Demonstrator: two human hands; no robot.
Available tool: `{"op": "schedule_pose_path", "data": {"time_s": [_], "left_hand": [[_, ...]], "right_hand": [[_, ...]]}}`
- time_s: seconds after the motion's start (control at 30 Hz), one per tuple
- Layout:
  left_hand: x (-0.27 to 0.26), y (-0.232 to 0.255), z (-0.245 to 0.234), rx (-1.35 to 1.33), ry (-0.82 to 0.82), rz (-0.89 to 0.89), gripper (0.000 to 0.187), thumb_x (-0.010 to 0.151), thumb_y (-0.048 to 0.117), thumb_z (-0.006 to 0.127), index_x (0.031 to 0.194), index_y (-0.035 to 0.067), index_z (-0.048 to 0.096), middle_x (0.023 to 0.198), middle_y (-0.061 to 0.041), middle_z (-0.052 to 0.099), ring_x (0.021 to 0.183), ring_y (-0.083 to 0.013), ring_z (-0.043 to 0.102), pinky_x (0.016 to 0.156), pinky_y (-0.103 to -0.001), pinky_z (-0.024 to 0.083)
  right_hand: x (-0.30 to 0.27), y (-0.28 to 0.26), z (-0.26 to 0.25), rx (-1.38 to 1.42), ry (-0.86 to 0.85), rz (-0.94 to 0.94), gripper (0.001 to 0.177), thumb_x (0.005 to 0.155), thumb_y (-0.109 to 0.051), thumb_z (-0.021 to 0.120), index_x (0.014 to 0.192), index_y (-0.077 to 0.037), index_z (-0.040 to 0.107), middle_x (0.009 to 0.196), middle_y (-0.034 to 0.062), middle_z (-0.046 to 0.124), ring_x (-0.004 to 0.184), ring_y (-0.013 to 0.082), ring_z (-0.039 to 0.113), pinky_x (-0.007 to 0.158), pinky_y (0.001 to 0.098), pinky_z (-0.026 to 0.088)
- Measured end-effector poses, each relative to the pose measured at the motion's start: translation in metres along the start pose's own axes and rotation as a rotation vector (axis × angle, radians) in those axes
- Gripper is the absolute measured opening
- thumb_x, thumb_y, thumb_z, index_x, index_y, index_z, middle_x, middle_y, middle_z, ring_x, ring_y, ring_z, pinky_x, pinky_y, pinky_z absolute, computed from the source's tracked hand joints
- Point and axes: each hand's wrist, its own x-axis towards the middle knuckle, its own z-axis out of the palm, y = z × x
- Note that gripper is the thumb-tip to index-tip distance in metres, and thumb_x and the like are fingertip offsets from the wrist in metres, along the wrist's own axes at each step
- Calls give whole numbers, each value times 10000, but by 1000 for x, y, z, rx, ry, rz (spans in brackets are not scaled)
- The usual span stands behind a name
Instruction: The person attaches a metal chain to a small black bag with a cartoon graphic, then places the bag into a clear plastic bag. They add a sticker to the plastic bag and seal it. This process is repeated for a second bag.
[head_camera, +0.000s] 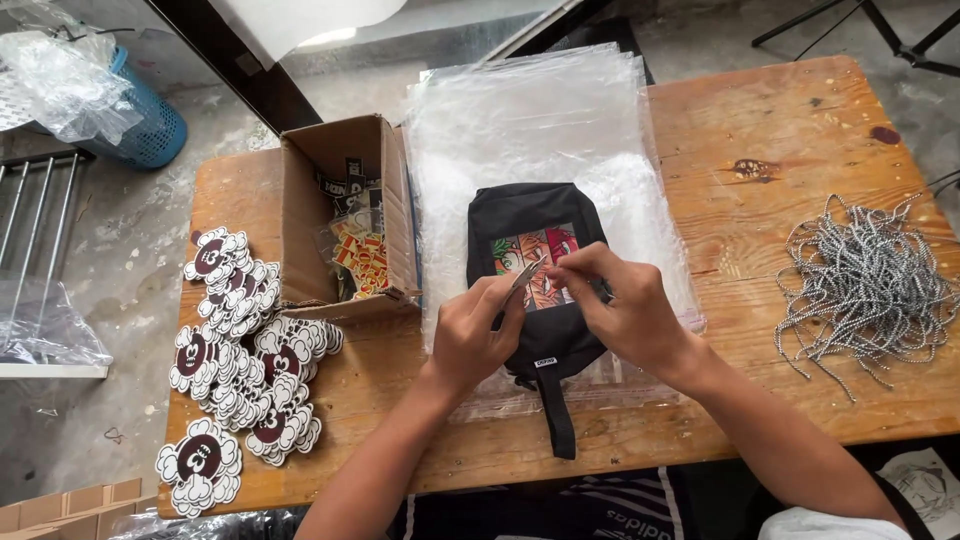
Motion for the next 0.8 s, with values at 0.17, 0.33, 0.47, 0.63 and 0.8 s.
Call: {"op": "schedule_pose_path", "data": {"time_s": [0.17,0.33,0.47,0.63,0.8], "left_hand": [[-3,-2,3,32,-13,50,91,898,64,707,986,69,728,753,-27,678,582,-203,678,545,-264,560],[-10,-10,6,101,-26,141,141,879,109,751,1013,70,734,780,-33,673,575,-189,669,537,-262,555],[-5,-10,6,138,9,246,82,893,123,727,953,67,728,791,-50,679,572,-178,658,614,-236,567],[1,-9,1,167,-11,285,80,906,136,701,952,83,738,793,-44,680,578,-156,669,649,-240,572],[2,-8,1,154,-17,287,98,921,134,681,976,76,738,802,-49,677,564,-153,660,658,-234,567]], "right_hand": [[-9,13,5,-12,8,5,47,909,-110,739,941,-111,705,666,17,735,605,160,713,671,297,583],[-10,14,7,0,1,26,34,862,-89,765,866,-96,732,581,23,694,529,147,679,601,272,572],[-9,11,6,31,-5,50,21,854,-41,749,857,-59,741,551,64,679,494,173,663,579,302,571],[-7,8,6,51,7,84,19,853,-44,748,853,-58,736,531,44,662,479,145,642,555,291,557],[-8,9,6,83,14,127,8,847,-40,730,852,-44,724,524,46,661,466,126,597,526,280,528]]}}
